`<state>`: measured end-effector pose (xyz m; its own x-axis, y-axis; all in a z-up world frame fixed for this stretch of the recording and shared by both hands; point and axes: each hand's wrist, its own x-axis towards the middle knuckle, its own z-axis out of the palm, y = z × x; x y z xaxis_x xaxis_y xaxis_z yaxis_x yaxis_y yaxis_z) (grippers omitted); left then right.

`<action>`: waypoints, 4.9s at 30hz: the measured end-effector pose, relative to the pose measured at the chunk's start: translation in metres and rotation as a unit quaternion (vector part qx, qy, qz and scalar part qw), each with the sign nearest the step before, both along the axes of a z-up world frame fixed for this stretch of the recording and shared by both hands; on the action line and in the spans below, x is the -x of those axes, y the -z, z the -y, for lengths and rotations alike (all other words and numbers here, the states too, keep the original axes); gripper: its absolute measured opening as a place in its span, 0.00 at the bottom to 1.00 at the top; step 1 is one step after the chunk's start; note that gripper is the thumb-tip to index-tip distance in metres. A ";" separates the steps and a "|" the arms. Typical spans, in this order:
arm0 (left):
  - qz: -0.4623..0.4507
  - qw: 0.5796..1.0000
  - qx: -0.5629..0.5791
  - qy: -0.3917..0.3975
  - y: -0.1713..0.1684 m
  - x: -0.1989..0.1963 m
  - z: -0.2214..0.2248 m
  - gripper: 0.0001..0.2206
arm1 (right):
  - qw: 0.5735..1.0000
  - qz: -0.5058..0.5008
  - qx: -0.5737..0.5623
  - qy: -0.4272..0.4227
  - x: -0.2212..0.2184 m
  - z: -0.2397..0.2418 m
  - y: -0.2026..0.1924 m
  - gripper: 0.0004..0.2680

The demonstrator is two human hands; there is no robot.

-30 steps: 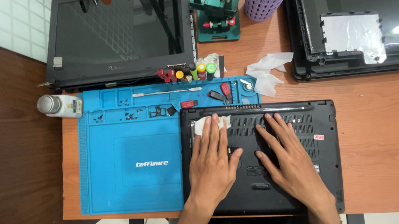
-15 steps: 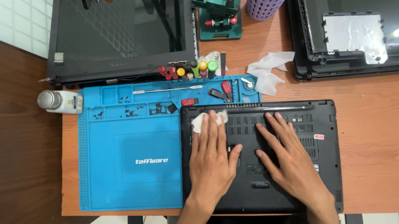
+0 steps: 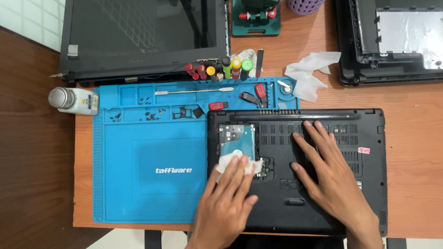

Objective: The person wipes the internal components of a laptop with a cloth, including a hard drive and a circuit board, and then places a metal cover onto the circuit board.

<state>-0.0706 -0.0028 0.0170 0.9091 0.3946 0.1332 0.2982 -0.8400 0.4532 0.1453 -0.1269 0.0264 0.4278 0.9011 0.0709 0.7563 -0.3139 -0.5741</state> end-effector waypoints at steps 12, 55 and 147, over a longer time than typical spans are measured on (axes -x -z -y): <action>0.012 1.000 -0.002 -0.021 0.010 0.002 0.007 0.25 | 1.000 0.005 -0.005 0.002 0.002 0.000 -0.002 0.21; 0.046 0.999 -0.023 -0.019 0.018 0.028 -0.012 0.20 | 1.000 0.005 0.003 -0.002 0.000 0.002 0.003 0.21; 0.112 0.984 0.055 -0.129 0.023 -0.048 -0.070 0.20 | 1.000 -0.006 -0.010 0.005 0.000 0.000 0.001 0.22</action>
<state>-0.0230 0.0676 -0.0055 0.7294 0.6312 0.2635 0.3766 -0.6922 0.6156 0.1458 -0.1264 0.0256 0.4380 0.8951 0.0834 0.7455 -0.3098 -0.5901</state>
